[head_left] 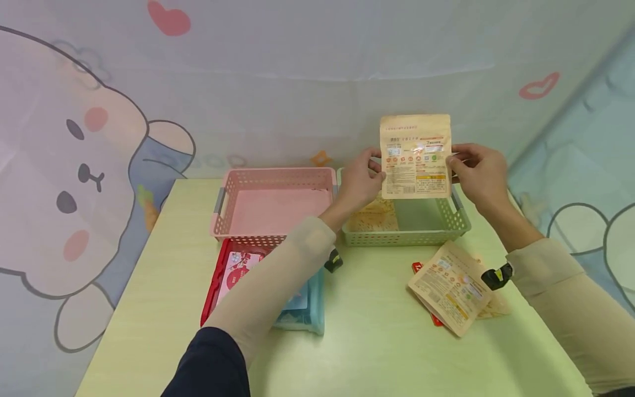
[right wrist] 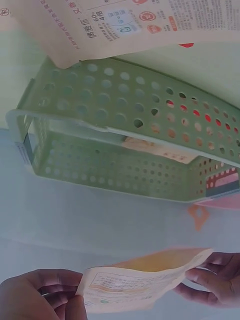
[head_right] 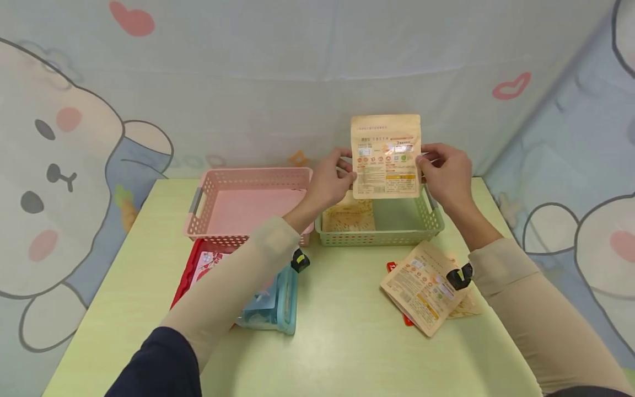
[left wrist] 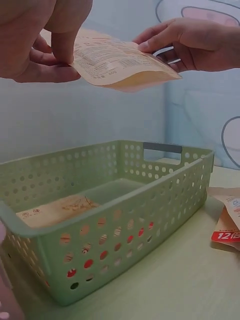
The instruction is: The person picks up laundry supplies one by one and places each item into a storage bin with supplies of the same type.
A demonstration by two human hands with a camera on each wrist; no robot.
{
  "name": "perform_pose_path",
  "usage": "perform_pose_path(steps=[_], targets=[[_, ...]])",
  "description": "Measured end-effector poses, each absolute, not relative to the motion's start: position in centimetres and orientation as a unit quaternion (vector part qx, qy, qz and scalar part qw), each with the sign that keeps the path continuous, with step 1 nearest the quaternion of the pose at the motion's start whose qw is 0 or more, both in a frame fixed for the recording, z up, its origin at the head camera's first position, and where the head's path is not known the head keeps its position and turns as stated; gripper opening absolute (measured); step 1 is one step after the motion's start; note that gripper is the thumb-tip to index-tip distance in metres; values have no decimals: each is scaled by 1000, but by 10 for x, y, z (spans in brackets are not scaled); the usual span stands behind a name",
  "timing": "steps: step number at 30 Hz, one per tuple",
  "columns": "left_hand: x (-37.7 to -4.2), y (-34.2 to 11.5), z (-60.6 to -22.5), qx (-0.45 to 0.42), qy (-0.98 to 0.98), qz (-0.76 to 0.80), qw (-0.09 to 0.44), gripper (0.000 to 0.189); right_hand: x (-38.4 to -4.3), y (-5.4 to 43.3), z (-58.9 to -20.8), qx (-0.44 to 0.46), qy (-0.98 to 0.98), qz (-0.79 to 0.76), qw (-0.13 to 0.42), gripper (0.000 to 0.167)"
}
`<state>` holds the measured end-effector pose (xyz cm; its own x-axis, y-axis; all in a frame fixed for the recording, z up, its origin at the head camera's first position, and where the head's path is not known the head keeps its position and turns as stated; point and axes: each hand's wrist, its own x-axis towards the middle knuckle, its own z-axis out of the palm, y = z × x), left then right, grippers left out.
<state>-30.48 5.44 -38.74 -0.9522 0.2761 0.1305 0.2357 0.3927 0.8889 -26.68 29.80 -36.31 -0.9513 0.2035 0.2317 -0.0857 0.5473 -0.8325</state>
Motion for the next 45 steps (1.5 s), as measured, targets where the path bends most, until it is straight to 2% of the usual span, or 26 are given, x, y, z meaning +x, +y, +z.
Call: perform_pose_path(steps=[21,29,37,45], targets=[[-307,81,-420,122,847,517,-19,44,-280,311,-396,-47,-888,433,150,37],[-303,86,-432,124,845,519,-7,52,-283,312,-413,-53,-888,434,141,34],[-298,88,-442,105,844,527,6,49,-282,313,-430,-49,-904,392,161,33],[-291,92,-451,91,847,523,31,48,-275,317,-441,-60,-907,387,156,40]])
